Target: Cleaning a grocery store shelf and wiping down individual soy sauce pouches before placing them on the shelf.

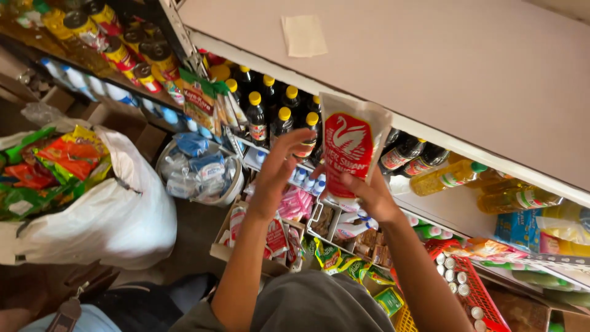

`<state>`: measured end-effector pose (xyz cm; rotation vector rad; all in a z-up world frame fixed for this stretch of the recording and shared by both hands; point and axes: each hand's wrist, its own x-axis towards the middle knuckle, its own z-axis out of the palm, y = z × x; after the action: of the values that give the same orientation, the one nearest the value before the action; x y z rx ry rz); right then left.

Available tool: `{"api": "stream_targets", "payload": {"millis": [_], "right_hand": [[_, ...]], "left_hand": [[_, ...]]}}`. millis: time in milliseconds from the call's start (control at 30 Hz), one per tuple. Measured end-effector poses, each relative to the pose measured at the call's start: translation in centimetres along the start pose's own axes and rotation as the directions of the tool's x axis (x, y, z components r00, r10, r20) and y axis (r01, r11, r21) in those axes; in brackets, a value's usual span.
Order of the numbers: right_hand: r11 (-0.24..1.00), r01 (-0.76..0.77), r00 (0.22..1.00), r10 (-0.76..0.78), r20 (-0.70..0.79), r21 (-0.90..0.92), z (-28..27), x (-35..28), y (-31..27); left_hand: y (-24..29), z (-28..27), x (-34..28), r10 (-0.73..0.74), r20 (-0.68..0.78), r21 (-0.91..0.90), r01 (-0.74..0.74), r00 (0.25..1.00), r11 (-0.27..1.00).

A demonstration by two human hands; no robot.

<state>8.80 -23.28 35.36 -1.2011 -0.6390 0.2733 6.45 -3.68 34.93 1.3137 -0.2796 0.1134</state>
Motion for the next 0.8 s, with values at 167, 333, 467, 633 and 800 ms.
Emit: {"api": "stream_targets", "payload": {"millis": [167,333,467,633,800], "right_hand": [[0.994,-0.073,0.970,0.052,-0.238,-0.082,2.4,0.4,-0.1],[0.526,0.175,0.972,-0.225,0.062,-0.832,0.7,3.2,-1.1],[0.384,0.251,0.920,-0.381,0.095,-0.888,-1.7,9.1,-1.6],[0.063,0.160,0.975,-0.166,0.148,-0.985,-4.1,16.6,0.2],[-0.193,0.224,0.937,-0.229,0.266,-0.955,-8.0,18.9,3.6]], "left_hand": [[-6.2,3.4,-0.6,0.043,0.103,-0.315,-0.009,0.994,0.949],[-7.4,4.2,-0.6,0.085,-0.127,-0.706,-0.151,0.988,0.692],[-2.0,4.6,-3.2,-0.225,-0.344,-0.502,0.024,0.912,0.864],[-2.1,4.2,-5.0,-0.361,-0.368,-0.394,0.208,0.857,0.895],[-1.3,4.8,-5.2,-0.224,-0.334,-0.475,0.042,0.916,0.879]]}}
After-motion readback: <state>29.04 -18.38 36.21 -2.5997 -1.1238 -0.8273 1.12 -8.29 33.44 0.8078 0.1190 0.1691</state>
